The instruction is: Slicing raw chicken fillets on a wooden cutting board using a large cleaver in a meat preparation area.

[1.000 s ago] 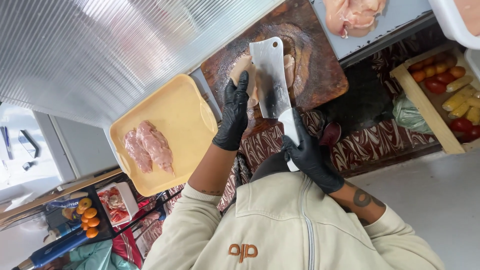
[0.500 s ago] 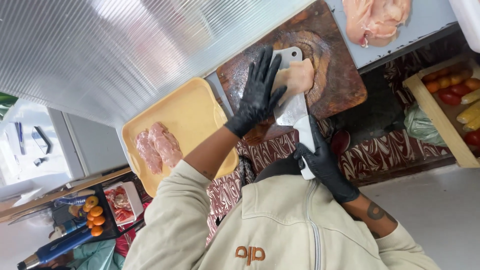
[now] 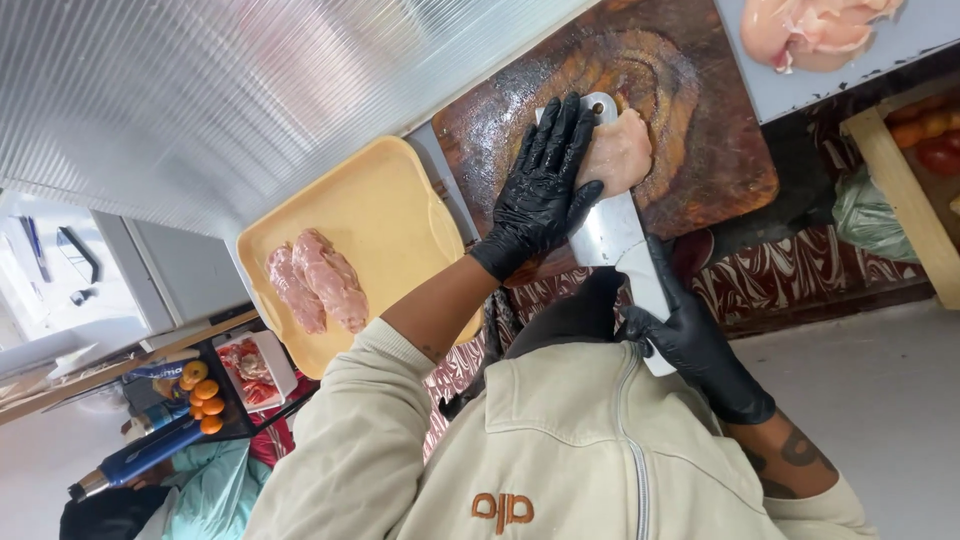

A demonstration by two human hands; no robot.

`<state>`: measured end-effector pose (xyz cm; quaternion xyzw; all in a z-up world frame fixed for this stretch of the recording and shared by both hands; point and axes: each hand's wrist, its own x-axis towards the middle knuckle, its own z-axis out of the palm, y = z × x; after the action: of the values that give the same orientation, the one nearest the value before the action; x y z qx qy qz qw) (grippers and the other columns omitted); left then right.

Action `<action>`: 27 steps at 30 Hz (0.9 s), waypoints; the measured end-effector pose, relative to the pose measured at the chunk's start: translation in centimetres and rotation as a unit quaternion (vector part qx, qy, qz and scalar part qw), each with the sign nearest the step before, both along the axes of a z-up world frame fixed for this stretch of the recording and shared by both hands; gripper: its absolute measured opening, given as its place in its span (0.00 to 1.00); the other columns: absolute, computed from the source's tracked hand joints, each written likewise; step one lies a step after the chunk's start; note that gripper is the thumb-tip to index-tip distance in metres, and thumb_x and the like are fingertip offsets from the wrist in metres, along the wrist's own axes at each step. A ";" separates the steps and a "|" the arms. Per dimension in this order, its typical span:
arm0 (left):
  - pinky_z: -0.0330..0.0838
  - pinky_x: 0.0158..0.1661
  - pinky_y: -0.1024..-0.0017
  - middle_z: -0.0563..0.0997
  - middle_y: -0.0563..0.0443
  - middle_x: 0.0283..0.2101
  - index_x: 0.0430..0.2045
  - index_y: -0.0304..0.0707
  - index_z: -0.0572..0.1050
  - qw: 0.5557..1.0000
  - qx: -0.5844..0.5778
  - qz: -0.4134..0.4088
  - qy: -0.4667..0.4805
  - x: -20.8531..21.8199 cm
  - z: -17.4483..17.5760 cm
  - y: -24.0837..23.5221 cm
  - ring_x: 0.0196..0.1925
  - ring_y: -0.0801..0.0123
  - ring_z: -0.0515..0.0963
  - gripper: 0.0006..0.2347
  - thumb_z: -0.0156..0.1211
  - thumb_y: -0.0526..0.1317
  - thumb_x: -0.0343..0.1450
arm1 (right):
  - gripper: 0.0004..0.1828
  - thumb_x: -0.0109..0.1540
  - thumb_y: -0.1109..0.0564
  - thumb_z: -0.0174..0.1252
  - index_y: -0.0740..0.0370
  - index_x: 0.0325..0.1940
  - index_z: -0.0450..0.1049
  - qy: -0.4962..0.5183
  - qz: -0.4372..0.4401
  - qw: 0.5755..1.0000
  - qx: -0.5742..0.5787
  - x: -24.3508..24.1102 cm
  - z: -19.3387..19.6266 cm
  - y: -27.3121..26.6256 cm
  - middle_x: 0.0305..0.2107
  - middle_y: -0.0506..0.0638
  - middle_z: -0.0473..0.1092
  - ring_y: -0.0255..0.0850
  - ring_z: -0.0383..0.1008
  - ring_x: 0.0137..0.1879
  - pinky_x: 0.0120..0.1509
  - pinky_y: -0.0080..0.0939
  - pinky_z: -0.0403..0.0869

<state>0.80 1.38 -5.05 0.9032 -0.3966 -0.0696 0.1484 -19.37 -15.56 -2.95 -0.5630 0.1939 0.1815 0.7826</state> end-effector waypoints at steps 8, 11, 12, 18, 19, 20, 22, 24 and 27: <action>0.40 0.78 0.41 0.43 0.46 0.79 0.75 0.43 0.46 0.999 0.001 0.001 0.032 0.1 -0.8 0.3 0.83 0.50 0.43 0.32 0.45 0.58 0.79 | 0.50 0.59 0.57 0.59 0.41 0.82 0.44 0.095 0.106 0.988 -0.052 -1.1 0.6 -2.0 0.30 0.55 0.76 0.38 0.70 0.25 0.36 0.40 0.75; 0.38 0.78 0.44 0.45 0.44 0.79 0.74 0.42 0.47 0.999 0.015 0.011 0.036 0.1 -0.5 0.0 0.82 0.50 0.44 0.33 0.46 0.59 0.79 | 0.50 0.59 0.54 0.59 0.44 0.81 0.41 0.029 0.140 0.987 -0.068 -2.2 -0.8 -2.6 0.64 0.45 0.67 0.33 0.71 0.57 0.62 0.34 0.68; 0.38 0.78 0.44 0.45 0.44 0.79 0.74 0.42 0.47 0.999 0.015 0.009 0.036 0.0 -0.6 0.1 0.82 0.50 0.44 0.33 0.46 0.59 0.79 | 0.50 0.59 0.54 0.59 0.44 0.81 0.41 0.029 0.138 0.988 -0.068 -2.4 -0.6 -2.9 0.64 0.45 0.67 0.33 0.71 0.57 0.62 0.34 0.68; 0.38 0.79 0.46 0.46 0.43 0.79 0.75 0.41 0.45 0.999 -0.017 0.003 0.032 0.1 -0.7 0.3 0.83 0.48 0.43 0.34 0.41 0.61 0.78 | 0.53 0.59 0.50 0.58 0.37 0.82 0.35 0.077 0.240 0.961 -0.118 -3.0 1.7 -4.7 0.13 0.55 0.74 0.39 0.70 0.20 0.35 0.38 0.74; 0.39 0.79 0.46 0.46 0.44 0.79 0.75 0.41 0.45 0.999 -0.021 0.005 0.034 0.1 -0.8 0.3 0.83 0.49 0.44 0.34 0.41 0.62 0.78 | 0.52 0.59 0.49 0.57 0.34 0.82 0.36 0.102 0.249 0.957 -0.110 -2.9 2.6 -5.0 0.25 0.53 0.76 0.40 0.69 0.22 0.35 0.38 0.74; 0.39 0.79 0.47 0.46 0.45 0.79 0.75 0.41 0.46 0.999 -0.026 0.007 0.035 0.1 -0.9 0.2 0.82 0.49 0.44 0.34 0.40 0.63 0.78 | 0.52 0.59 0.48 0.56 0.30 0.82 0.37 0.128 0.257 0.952 -0.104 -2.8 3.4 -5.4 0.38 0.51 0.78 0.40 0.68 0.23 0.35 0.38 0.74; 0.38 0.79 0.46 0.45 0.44 0.79 0.75 0.41 0.45 0.999 -0.037 -0.001 0.033 0.2 -0.9 0.4 0.83 0.49 0.43 0.34 0.37 0.63 0.78 | 0.51 0.59 0.50 0.57 0.29 0.82 0.39 0.140 0.255 0.952 -0.099 -3.7 3.8 -6.3 0.28 0.54 0.74 0.42 0.67 0.24 0.35 0.40 0.73; 0.37 0.79 0.46 0.44 0.44 0.79 0.75 0.41 0.44 0.998 -0.052 -0.011 0.029 0.2 -0.8 0.5 0.83 0.50 0.42 0.34 0.33 0.64 0.78 | 0.51 0.59 0.51 0.58 0.27 0.81 0.41 0.151 0.251 0.951 -0.099 -4.4 4.6 -7.4 0.19 0.56 0.70 0.43 0.66 0.24 0.34 0.42 0.71; 0.38 0.78 0.45 0.43 0.45 0.79 0.75 0.42 0.44 0.996 -0.082 -0.026 0.024 0.4 -0.5 0.6 0.82 0.48 0.42 0.34 0.33 0.64 0.78 | 0.51 0.59 0.59 0.60 0.30 0.81 0.46 0.200 0.234 0.947 -0.094 -5.2 7.4 -9.8 0.26 0.61 0.73 0.47 0.67 0.23 0.25 0.45 0.69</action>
<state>1.21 1.94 -5.54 0.8757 -0.4202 -0.0624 0.2293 -24.61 -25.32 4.49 -0.6158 0.2256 0.4495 0.6066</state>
